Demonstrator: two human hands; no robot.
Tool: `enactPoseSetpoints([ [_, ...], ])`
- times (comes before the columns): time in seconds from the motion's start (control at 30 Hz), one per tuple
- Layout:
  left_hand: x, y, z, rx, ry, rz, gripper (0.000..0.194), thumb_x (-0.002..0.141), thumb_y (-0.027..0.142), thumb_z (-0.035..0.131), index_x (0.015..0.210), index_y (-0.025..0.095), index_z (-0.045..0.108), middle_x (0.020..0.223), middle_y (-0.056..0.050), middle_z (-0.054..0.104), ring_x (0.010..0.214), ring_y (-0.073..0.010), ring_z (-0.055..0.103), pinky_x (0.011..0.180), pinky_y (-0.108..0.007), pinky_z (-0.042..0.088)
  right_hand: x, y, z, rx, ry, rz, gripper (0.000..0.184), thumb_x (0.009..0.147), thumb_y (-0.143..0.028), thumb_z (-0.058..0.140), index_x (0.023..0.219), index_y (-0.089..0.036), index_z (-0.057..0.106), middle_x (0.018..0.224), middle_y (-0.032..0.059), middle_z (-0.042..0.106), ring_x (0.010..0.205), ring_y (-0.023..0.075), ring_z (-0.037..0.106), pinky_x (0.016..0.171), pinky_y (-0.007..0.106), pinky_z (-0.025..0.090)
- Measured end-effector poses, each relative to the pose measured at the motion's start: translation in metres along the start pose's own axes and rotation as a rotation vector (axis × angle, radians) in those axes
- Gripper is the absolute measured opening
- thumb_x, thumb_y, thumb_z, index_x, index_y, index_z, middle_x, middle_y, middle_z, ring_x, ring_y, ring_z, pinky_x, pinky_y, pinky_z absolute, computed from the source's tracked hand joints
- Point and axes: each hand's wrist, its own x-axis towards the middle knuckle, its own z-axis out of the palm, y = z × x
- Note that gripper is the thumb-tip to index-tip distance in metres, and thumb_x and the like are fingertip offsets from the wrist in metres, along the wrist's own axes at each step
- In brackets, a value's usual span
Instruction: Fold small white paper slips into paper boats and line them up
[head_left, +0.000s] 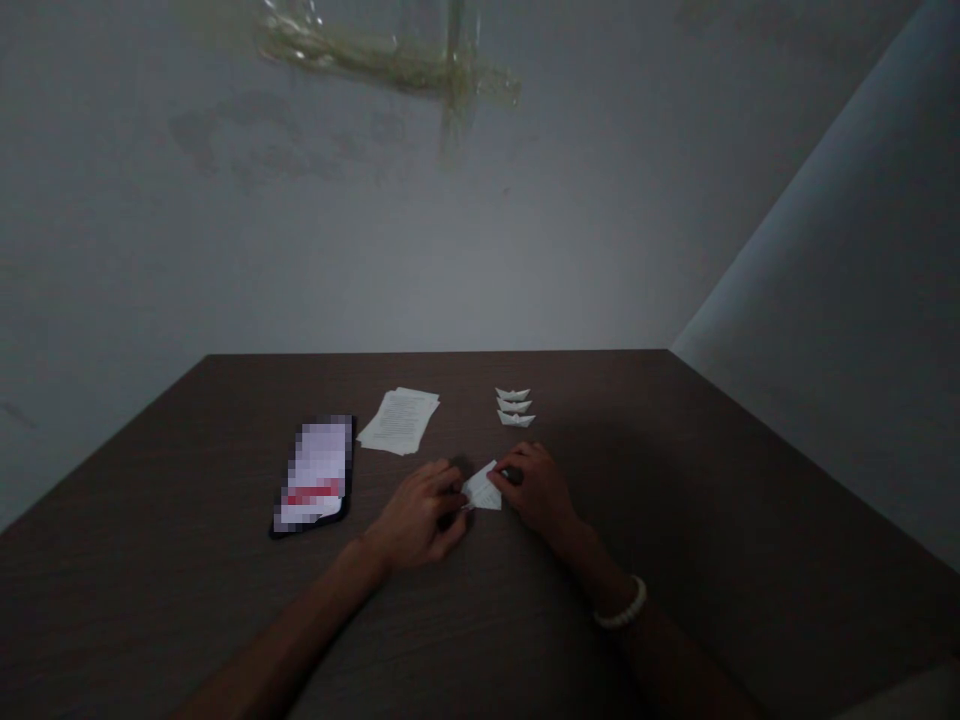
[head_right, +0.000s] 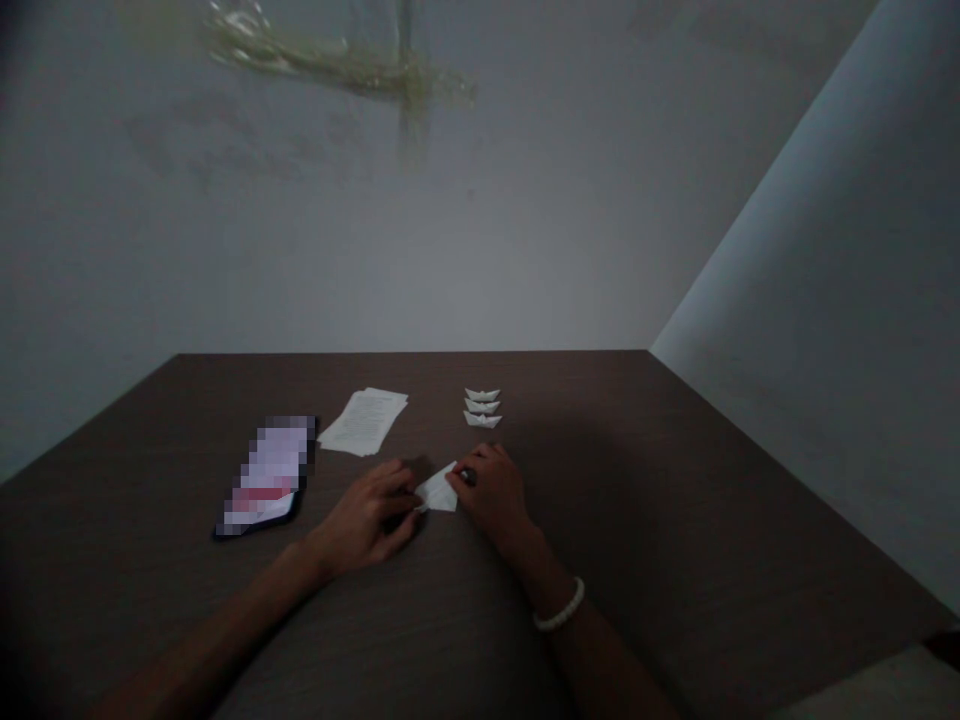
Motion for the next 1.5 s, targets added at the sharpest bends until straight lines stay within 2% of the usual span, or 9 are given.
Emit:
enactPoseSetpoints([
  [0.2,-0.001,-0.001,0.002,-0.024,0.056,0.032,0.027,0.086,0.018,0.050,0.061,0.015,0.061,0.076,-0.007,0.056,0.080,-0.0203,0.050,0.072,-0.034,0.044,0.000,0.000,-0.001,0.010,0.000,0.014,0.006,0.082,-0.028,0.071,0.081,-0.022,0.073,0.087,0.0035,0.065,0.086,0.0188,0.056,0.080,0.029,0.043],
  [0.43,-0.002,-0.002,0.002,-0.037,0.054,0.030,0.025,0.086,0.019,0.048,0.066,0.015,0.063,0.083,-0.008,0.060,0.082,-0.0212,0.051,0.074,-0.035,0.046,0.000,0.003,0.001,0.010,0.012,0.002,0.007,0.082,-0.029,0.071,0.081,-0.022,0.073,0.086,0.0035,0.065,0.086,0.0189,0.056,0.079,0.029,0.042],
  [0.57,-0.002,-0.003,0.003,-0.009,0.034,-0.012,0.022,0.089,0.021,0.047,0.090,0.015,0.068,0.100,-0.010,0.061,0.093,-0.0239,0.052,0.083,-0.039,0.046,0.001,0.006,0.002,0.003,0.010,0.006,0.006,0.082,-0.027,0.070,0.080,-0.022,0.072,0.086,0.0032,0.065,0.085,0.0186,0.056,0.079,0.030,0.042],
  [0.7,-0.001,-0.002,0.004,0.015,-0.037,-0.028,0.033,0.086,0.022,0.051,0.117,0.018,0.062,0.125,-0.012,0.053,0.110,-0.0283,0.049,0.092,-0.045,0.044,0.001,0.009,0.003,0.016,0.015,0.003,0.006,0.082,-0.028,0.071,0.080,-0.022,0.072,0.085,0.0028,0.064,0.086,0.0186,0.055,0.078,0.030,0.041],
  [0.97,0.003,0.002,0.001,0.054,-0.138,-0.020,0.046,0.086,0.024,0.051,0.132,0.023,0.052,0.138,-0.011,0.044,0.122,-0.0325,0.041,0.098,-0.051,0.039,0.002,0.009,0.003,0.049,0.010,-0.011,0.006,0.082,-0.028,0.071,0.080,-0.023,0.073,0.085,0.0024,0.064,0.085,0.0182,0.055,0.080,0.030,0.041],
  [1.1,0.004,0.003,-0.001,0.044,-0.139,-0.025,0.042,0.085,0.024,0.053,0.127,0.021,0.056,0.131,-0.012,0.048,0.117,-0.0316,0.044,0.095,-0.050,0.040,0.002,0.010,0.002,0.042,0.011,0.003,0.006,0.082,-0.029,0.071,0.080,-0.023,0.073,0.084,0.0023,0.064,0.085,0.0181,0.055,0.078,0.030,0.041],
  [1.3,0.002,0.000,-0.002,-0.029,-0.083,0.005,0.021,0.086,0.022,0.052,0.096,0.018,0.070,0.105,-0.010,0.058,0.103,-0.0263,0.049,0.088,-0.041,0.044,0.001,0.009,0.003,0.015,0.033,0.024,0.008,0.081,-0.029,0.072,0.082,-0.021,0.073,0.085,0.0027,0.066,0.084,0.0180,0.057,0.080,0.030,0.042],
  [1.4,0.002,-0.001,-0.003,-0.056,-0.062,0.022,0.019,0.085,0.019,0.051,0.085,0.018,0.070,0.098,-0.009,0.060,0.097,-0.0247,0.051,0.085,-0.039,0.045,0.001,0.010,0.002,-0.005,0.038,0.046,0.008,0.083,-0.029,0.069,0.082,-0.022,0.072,0.086,0.0030,0.066,0.085,0.0188,0.057,0.079,0.030,0.042],
  [1.5,0.002,-0.001,-0.002,-0.073,-0.039,0.045,0.020,0.086,0.019,0.050,0.083,0.018,0.070,0.097,-0.008,0.062,0.096,-0.0244,0.052,0.084,-0.039,0.046,0.002,0.012,0.000,-0.025,0.054,0.071,0.009,0.084,-0.029,0.068,0.081,-0.022,0.072,0.085,0.0036,0.066,0.086,0.0197,0.057,0.080,0.031,0.042],
])
